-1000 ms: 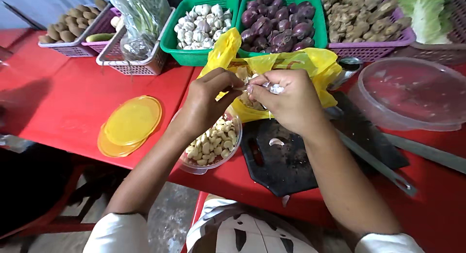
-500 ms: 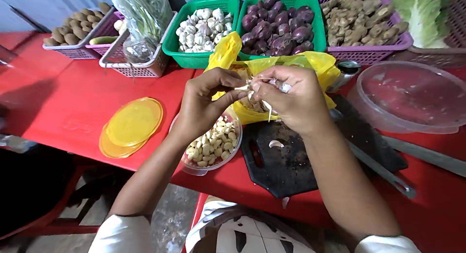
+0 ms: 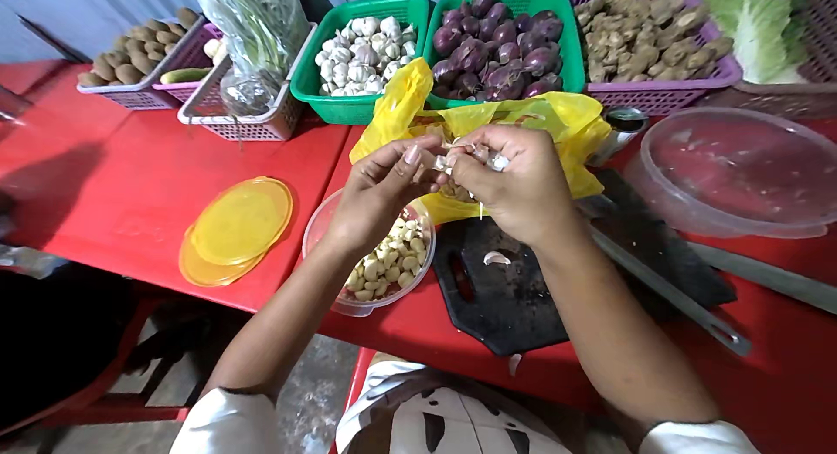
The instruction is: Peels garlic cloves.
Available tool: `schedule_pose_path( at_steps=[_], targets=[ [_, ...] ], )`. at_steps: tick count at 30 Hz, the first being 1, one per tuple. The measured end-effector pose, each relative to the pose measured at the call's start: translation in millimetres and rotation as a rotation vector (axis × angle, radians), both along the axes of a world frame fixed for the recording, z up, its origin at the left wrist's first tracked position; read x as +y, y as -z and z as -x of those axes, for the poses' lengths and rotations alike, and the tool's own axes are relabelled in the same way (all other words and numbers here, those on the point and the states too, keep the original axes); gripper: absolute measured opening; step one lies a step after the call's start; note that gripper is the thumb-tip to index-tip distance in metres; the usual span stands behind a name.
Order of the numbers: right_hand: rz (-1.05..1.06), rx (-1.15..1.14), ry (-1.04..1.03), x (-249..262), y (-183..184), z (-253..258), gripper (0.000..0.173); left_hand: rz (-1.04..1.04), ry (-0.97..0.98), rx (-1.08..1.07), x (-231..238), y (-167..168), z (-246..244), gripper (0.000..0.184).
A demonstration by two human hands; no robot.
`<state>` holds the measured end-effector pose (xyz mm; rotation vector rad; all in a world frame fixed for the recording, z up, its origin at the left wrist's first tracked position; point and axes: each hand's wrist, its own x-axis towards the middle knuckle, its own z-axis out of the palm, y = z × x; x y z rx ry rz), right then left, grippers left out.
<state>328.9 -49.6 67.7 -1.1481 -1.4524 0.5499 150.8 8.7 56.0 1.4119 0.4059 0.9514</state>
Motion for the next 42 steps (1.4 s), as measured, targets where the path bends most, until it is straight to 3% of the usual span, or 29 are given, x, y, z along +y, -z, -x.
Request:
schedule_pose_path(
  at_steps=[4,8,10,12,15,17,22,26,33,36,40,42],
  targets=[
    [-0.027,-0.071,0.005,-1.3,0.5,0.5,0.007,-0.008,-0.113,0.005,-1.4,-5.6,-0.8,0.015],
    [0.035,-0.165,0.103,5.1,1.6,-11.4,0.008,-0.073,-0.290,0.103,9.0,-11.1,18.2,0.021],
    [0.107,-0.247,0.195,13.3,4.6,-25.6,0.014,-0.228,-0.323,0.346,15.1,-5.3,38.3,0.029],
    [0.183,-0.323,0.259,20.7,7.0,-39.4,0.023,-0.506,-0.301,0.761,14.3,2.5,55.7,0.032],
    [0.217,-0.414,0.323,26.0,8.9,-49.2,0.033,-0.799,-0.181,1.063,4.8,20.0,59.2,0.018],
    [0.226,-0.438,0.348,26.1,8.4,-48.0,0.030,-0.841,-0.066,1.172,-0.5,30.3,50.0,0.010],
    [0.263,-0.428,0.335,23.3,5.7,-44.6,0.026,-0.784,0.056,1.487,4.1,44.3,23.0,0.021],
    [0.252,-0.431,0.328,24.4,8.3,-47.1,0.025,-0.773,0.032,1.564,2.7,45.2,12.4,0.017],
    [0.287,-0.398,0.278,24.6,6.9,-42.5,0.026,-0.634,0.003,1.440,14.2,34.6,23.7,0.017],
    [0.290,-0.362,0.242,24.0,8.0,-46.7,0.027,-0.679,-0.013,1.379,11.8,23.4,34.9,0.019],
    [0.285,-0.317,0.228,26.0,9.0,-51.6,0.022,-0.758,0.204,1.416,-4.5,6.7,51.1,0.015],
    [0.289,-0.299,0.232,26.4,8.1,-52.3,0.022,-0.736,0.305,1.524,-15.3,3.0,51.3,0.022]
  ],
)
